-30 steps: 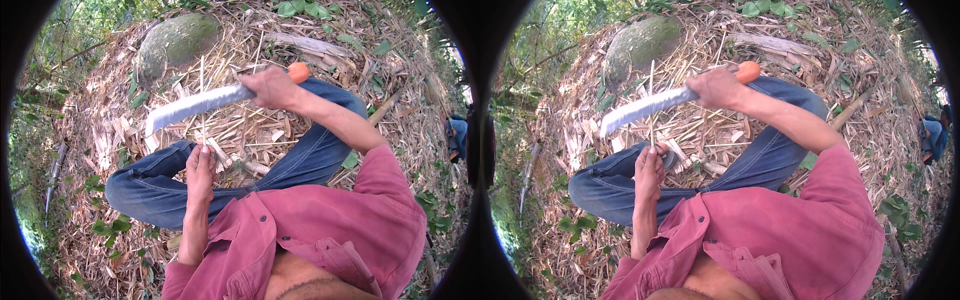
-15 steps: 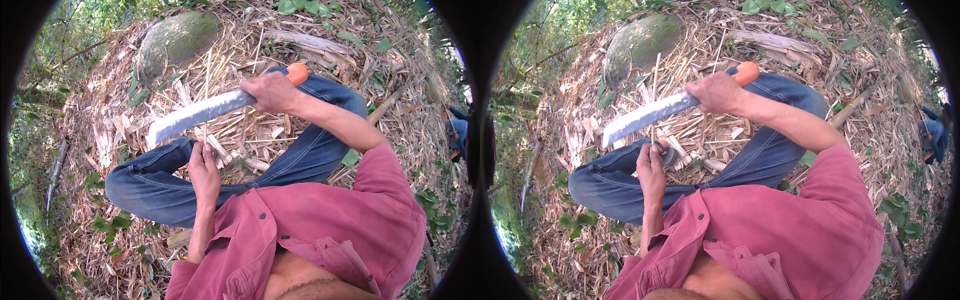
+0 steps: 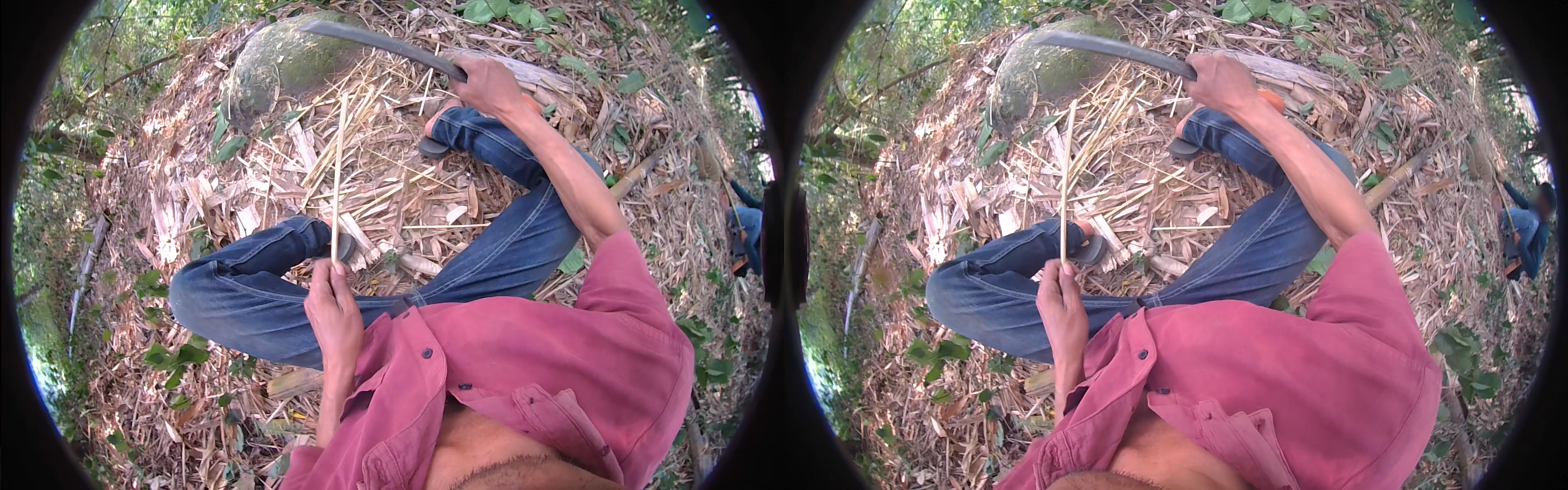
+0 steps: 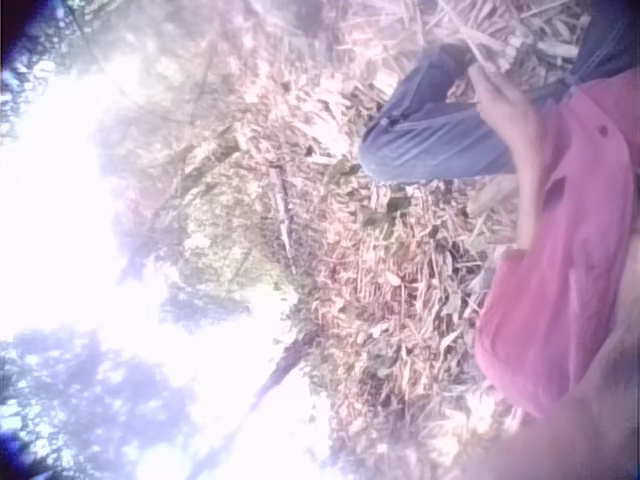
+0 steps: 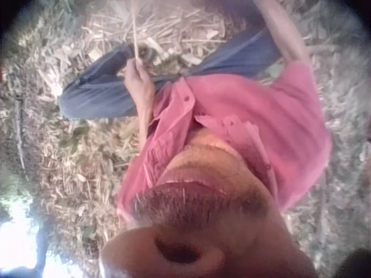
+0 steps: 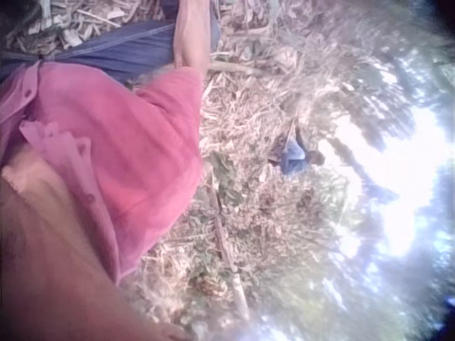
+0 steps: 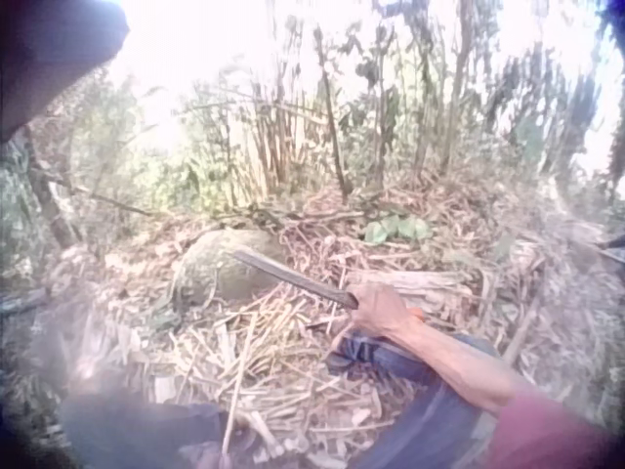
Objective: The person sits on the forest floor and uses a large machete to repeatedly shave and sharpen thin wooden sticks. They hold the sticks in one hand and draw the blade along them to create fine shavings, occasionally adjusting their grip or the stick's position.
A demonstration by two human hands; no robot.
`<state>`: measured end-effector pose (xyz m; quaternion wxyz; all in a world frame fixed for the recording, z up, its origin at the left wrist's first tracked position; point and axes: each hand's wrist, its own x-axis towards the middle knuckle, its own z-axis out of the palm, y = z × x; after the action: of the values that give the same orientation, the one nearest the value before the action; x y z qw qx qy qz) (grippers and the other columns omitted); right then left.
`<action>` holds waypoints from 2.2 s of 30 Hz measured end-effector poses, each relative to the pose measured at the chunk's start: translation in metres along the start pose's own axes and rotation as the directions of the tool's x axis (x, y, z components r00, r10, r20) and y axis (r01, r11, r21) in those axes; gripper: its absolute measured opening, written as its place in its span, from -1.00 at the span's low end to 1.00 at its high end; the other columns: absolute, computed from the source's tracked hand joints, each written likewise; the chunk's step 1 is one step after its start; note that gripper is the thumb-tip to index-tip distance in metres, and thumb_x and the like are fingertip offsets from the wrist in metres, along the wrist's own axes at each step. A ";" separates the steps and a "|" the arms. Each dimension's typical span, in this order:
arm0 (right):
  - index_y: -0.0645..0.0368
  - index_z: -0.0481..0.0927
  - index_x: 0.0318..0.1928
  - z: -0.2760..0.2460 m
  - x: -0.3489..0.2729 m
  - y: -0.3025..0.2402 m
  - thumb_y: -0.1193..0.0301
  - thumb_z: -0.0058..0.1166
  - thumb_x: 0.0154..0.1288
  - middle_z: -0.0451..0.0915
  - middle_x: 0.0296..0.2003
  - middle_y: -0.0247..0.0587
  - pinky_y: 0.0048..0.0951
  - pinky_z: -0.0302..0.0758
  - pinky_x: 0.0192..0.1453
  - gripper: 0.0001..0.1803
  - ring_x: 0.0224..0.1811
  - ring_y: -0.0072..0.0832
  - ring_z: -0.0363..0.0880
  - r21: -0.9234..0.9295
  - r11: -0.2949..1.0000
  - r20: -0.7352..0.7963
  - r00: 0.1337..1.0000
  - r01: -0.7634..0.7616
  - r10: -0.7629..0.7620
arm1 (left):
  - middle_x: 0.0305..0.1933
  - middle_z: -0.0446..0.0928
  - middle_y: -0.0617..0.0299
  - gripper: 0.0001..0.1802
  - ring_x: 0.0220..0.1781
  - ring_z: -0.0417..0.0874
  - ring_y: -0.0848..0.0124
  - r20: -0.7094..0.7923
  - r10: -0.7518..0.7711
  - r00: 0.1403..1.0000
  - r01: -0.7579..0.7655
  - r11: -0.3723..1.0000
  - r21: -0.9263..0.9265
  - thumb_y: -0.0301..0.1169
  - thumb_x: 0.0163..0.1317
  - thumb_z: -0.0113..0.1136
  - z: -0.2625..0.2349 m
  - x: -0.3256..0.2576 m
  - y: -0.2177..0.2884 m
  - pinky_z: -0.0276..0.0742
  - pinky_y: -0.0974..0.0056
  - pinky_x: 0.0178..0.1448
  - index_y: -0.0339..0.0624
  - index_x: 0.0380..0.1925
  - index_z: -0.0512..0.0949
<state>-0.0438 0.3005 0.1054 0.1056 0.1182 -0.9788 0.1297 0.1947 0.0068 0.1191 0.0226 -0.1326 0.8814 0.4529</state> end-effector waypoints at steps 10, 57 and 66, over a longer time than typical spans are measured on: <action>0.12 0.42 -0.44 0.016 -0.066 -0.078 0.38 0.14 -0.07 0.54 -0.60 -0.21 -0.21 0.49 -0.48 -0.81 -0.53 -0.18 0.60 0.129 0.924 0.028 0.930 0.361 -0.367 | -0.37 0.61 0.10 -0.91 -0.43 0.62 0.06 -0.098 0.273 0.957 -0.201 0.867 0.457 -0.41 0.35 -0.06 0.011 0.040 0.015 0.43 0.08 -0.45 -0.15 -0.31 0.40; 0.06 0.50 -0.43 0.004 -0.047 -0.043 0.38 0.15 -0.05 0.54 -0.64 -0.19 -0.20 0.49 -0.47 -0.87 -0.57 -0.24 0.59 0.148 0.976 0.046 0.985 0.159 -0.167 | -0.66 0.14 0.46 -0.74 -0.78 0.07 0.71 0.545 -0.161 0.823 0.553 0.446 -0.704 -0.30 0.45 -0.20 -0.009 0.012 0.011 0.03 0.58 -0.75 -0.22 -0.11 0.42; 0.12 0.52 -0.40 0.030 -0.057 -0.054 0.39 0.10 0.03 0.56 -0.62 -0.15 -0.18 0.52 -0.45 -0.89 -0.55 -0.23 0.61 0.089 0.983 0.096 0.981 0.159 -0.167 | -0.66 0.11 0.47 -0.74 -0.78 0.05 0.71 0.621 -0.137 0.771 0.613 0.422 -0.668 -0.30 0.46 -0.22 -0.018 0.001 0.012 0.01 0.57 -0.76 -0.23 -0.14 0.40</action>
<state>0.0191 0.2532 0.0757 0.0602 0.2087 -0.9639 0.1539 0.1923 -0.0008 0.1389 0.2755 -0.2118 0.4549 0.8199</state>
